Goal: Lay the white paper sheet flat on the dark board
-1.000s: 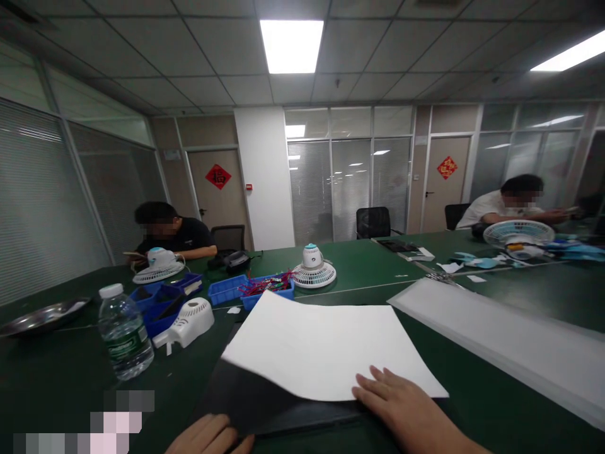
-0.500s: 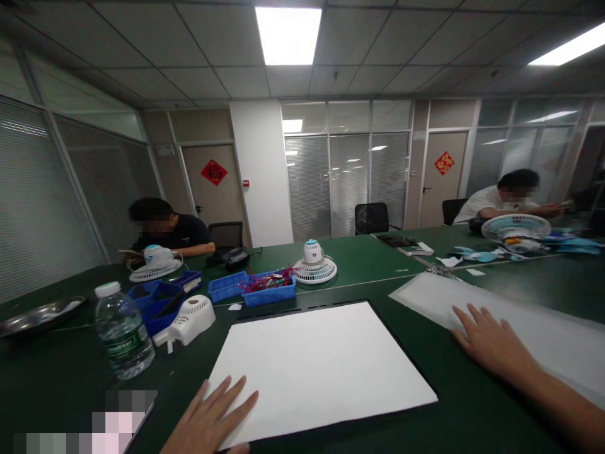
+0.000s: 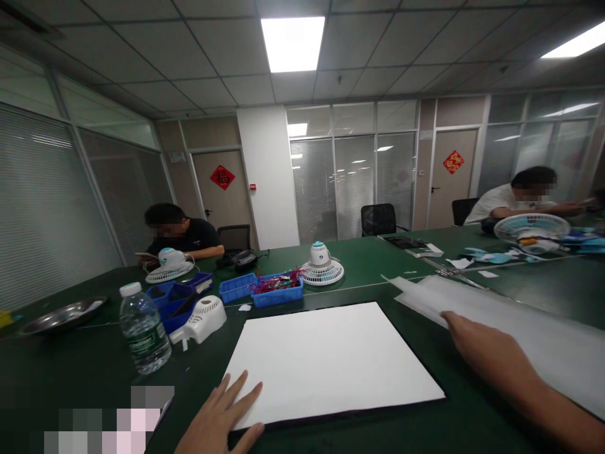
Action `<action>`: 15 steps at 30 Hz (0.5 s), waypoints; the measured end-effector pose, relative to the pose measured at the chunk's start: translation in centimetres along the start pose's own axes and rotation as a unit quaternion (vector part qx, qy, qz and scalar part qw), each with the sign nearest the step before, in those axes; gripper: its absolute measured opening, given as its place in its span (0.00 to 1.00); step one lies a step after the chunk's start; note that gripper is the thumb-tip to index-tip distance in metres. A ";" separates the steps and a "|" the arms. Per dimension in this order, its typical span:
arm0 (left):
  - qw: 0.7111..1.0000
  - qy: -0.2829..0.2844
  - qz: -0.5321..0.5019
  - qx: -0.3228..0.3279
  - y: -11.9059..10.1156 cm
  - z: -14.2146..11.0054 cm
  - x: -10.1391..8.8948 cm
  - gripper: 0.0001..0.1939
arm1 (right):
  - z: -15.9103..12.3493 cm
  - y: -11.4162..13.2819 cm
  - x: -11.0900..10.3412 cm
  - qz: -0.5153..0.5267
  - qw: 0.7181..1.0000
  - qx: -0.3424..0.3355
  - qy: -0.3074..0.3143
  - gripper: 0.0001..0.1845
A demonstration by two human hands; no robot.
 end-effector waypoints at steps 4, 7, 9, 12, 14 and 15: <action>1.000 0.006 -0.009 -0.018 -0.1 0.0 0.1 0.27 | -3.2 8.5 1.0 -0.001 0.985 -0.162 0.062 0.27; 0.999 -0.007 -0.014 -0.029 0.2 -0.3 -0.1 0.26 | -5.9 14.3 1.4 0.050 0.959 -0.248 0.131 0.25; 0.999 -0.026 -0.027 -0.038 0.6 -0.6 -0.1 0.26 | -6.9 16.3 1.3 0.095 0.937 -0.292 0.167 0.24; 0.997 -0.030 -0.054 -0.054 1.3 -0.7 0.2 0.27 | -6.7 15.8 0.9 0.130 0.935 -0.294 0.150 0.29; 0.994 -0.009 -0.073 -0.077 1.6 -0.6 0.4 0.26 | -5.7 13.6 1.0 0.117 0.954 -0.249 0.119 0.29; 0.993 0.007 -0.082 -0.090 1.6 -0.6 0.5 0.27 | -5.2 12.3 1.3 0.103 0.961 -0.229 0.118 0.28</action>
Point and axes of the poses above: each hand's wrist, its own z-axis towards the middle knuckle, its own x-axis out of the palm, y = z × x, the point moved 3 cm from there along z, towards the middle knuckle, and after that the axes turned 2 degrees about z, right-handed, at the moved point
